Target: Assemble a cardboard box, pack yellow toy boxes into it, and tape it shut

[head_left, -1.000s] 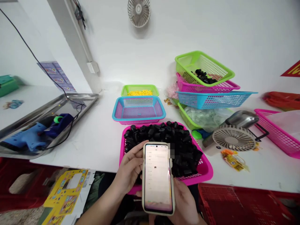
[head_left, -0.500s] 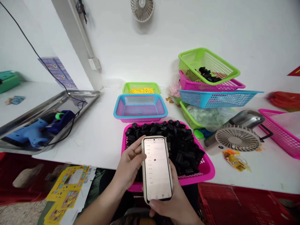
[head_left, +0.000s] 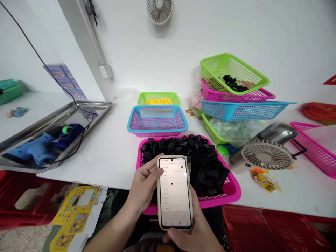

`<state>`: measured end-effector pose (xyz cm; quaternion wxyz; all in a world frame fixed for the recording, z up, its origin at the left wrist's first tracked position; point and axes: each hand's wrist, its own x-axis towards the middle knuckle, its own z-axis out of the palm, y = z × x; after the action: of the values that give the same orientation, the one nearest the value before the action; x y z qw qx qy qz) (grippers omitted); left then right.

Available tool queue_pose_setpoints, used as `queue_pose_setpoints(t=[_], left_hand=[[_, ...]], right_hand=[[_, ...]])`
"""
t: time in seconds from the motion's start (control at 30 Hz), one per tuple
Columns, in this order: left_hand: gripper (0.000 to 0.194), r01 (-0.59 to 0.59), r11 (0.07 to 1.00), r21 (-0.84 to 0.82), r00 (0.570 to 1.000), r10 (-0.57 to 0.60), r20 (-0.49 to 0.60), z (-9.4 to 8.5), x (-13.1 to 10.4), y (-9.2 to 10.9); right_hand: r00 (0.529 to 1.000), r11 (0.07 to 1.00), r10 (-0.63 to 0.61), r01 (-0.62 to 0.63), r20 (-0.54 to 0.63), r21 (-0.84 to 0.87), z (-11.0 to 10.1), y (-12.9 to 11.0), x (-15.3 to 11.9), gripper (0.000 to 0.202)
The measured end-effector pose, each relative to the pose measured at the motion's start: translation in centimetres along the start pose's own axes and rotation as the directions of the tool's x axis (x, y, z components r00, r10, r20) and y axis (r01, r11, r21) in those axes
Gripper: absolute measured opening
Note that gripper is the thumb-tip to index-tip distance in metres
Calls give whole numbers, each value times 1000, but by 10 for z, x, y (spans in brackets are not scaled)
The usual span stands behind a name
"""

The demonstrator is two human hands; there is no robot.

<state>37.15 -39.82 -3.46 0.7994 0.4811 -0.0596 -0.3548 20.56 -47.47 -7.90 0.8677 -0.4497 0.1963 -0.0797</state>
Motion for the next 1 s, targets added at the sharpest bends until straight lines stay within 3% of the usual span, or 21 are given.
queue_pose_setpoints(t=[0.33, 0.8, 1.0], left_hand=[[71, 5, 1000, -9, 1000, -5, 22, 8, -3, 1], [68, -12, 1000, -14, 1000, 12, -15, 8, -3, -2], [72, -23, 1000, -14, 999, 23, 26, 7, -5, -2]], right_hand=[[997, 1000, 21, -21, -77, 4, 3, -1, 2, 146], [997, 997, 45, -42, -64, 58, 0, 3, -10, 144], [999, 998, 24, -21, -42, 64, -5, 8, -11, 148]])
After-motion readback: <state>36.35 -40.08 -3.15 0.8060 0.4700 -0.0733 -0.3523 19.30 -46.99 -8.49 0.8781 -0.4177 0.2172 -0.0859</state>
